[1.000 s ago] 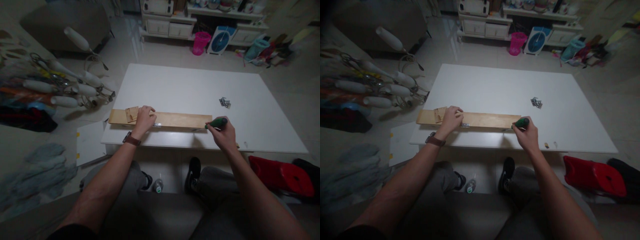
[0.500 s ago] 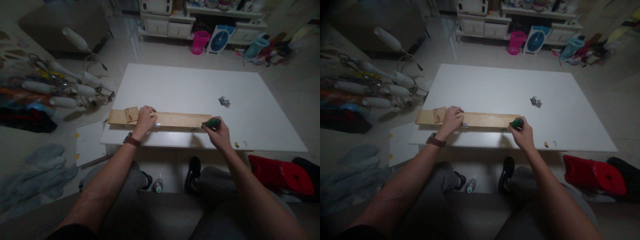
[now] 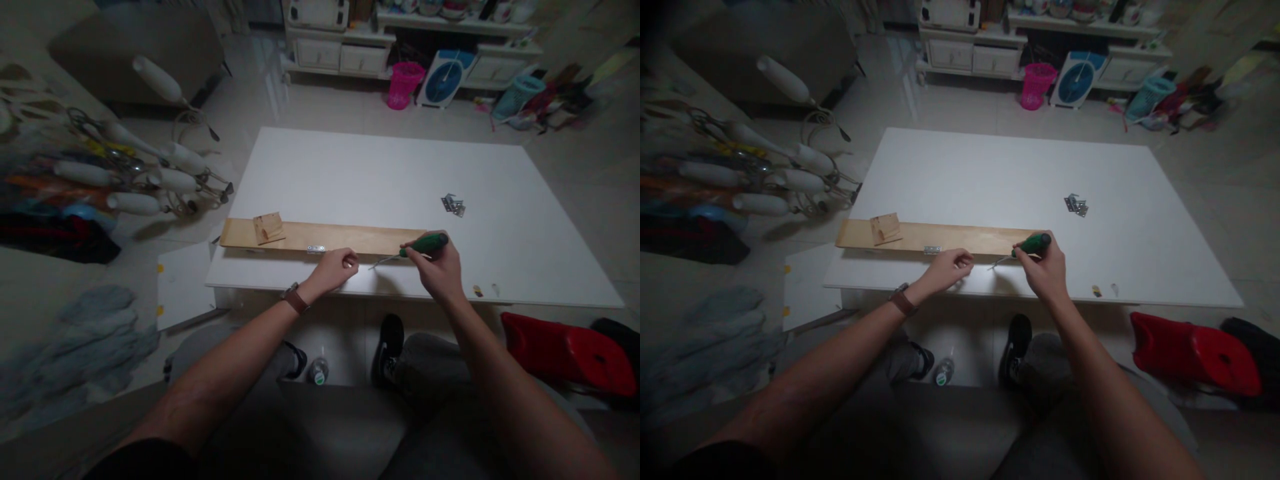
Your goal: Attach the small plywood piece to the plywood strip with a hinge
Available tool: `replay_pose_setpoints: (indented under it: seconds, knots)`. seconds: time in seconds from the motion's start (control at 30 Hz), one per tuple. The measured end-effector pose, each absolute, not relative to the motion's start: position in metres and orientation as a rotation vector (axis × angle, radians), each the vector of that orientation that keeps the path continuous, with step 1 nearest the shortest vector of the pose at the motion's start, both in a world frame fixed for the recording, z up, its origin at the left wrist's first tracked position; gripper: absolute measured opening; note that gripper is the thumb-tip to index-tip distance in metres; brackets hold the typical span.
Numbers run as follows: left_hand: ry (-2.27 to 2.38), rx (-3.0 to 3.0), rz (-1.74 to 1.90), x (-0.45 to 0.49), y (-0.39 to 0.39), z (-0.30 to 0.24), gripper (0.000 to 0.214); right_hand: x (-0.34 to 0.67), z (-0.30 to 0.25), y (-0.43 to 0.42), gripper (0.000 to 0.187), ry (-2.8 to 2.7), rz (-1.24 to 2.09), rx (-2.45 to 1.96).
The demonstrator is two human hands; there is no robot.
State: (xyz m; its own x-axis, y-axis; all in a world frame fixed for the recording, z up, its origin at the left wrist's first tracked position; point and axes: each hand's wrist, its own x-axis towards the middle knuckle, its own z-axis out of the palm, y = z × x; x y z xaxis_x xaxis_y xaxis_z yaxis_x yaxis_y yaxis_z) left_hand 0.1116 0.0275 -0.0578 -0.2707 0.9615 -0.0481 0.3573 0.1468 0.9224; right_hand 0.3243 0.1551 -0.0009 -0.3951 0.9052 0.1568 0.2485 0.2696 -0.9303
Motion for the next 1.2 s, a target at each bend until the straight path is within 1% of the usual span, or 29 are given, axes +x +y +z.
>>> replay_pose_setpoints:
  seconds: [0.13,0.2,0.3,0.47,0.6,0.83,0.9,1.0,1.1,1.2]
  knots:
    - [1.669,1.010,1.139,0.126,0.027,-0.073,0.037,0.316,0.004,0.147,0.036,-1.771,1.207,-1.025]
    - [1.632,0.922,1.131,0.130,0.027,-0.077,0.041,0.312,0.007,0.142,0.036,-1.756,1.232,-1.009]
    - [1.553,0.858,1.178,0.133,0.028,-0.078,0.034,0.306,0.010,0.134,0.037,-1.746,1.268,-0.976]
    - [1.487,0.711,1.288,0.137,0.032,-0.078,0.010,0.299,0.017,0.126,0.033,-1.777,1.297,-0.942]
    - [1.478,0.580,1.309,0.134,0.036,-0.076,0.014,0.298,0.023,0.127,0.034,-1.709,1.297,-0.939]
    - [1.138,0.205,1.402,0.131,0.036,-0.067,0.009,0.306,0.018,0.140,0.036,-1.529,1.263,-0.952]
    - [1.077,0.159,1.403,0.132,0.035,-0.064,0.008,0.307,0.016,0.141,0.036,-1.514,1.283,-0.958]
    - [1.023,0.103,1.402,0.131,0.035,-0.061,0.012,0.306,0.015,0.141,0.037,-1.486,1.321,-0.957]
    - [0.993,0.099,1.412,0.130,0.035,-0.061,0.009,0.305,0.016,0.140,0.040,-1.420,1.364,-0.948]
    - [0.978,0.138,1.431,0.132,0.034,-0.062,0.010,0.302,0.016,0.140,0.044,-1.356,1.368,-0.941]
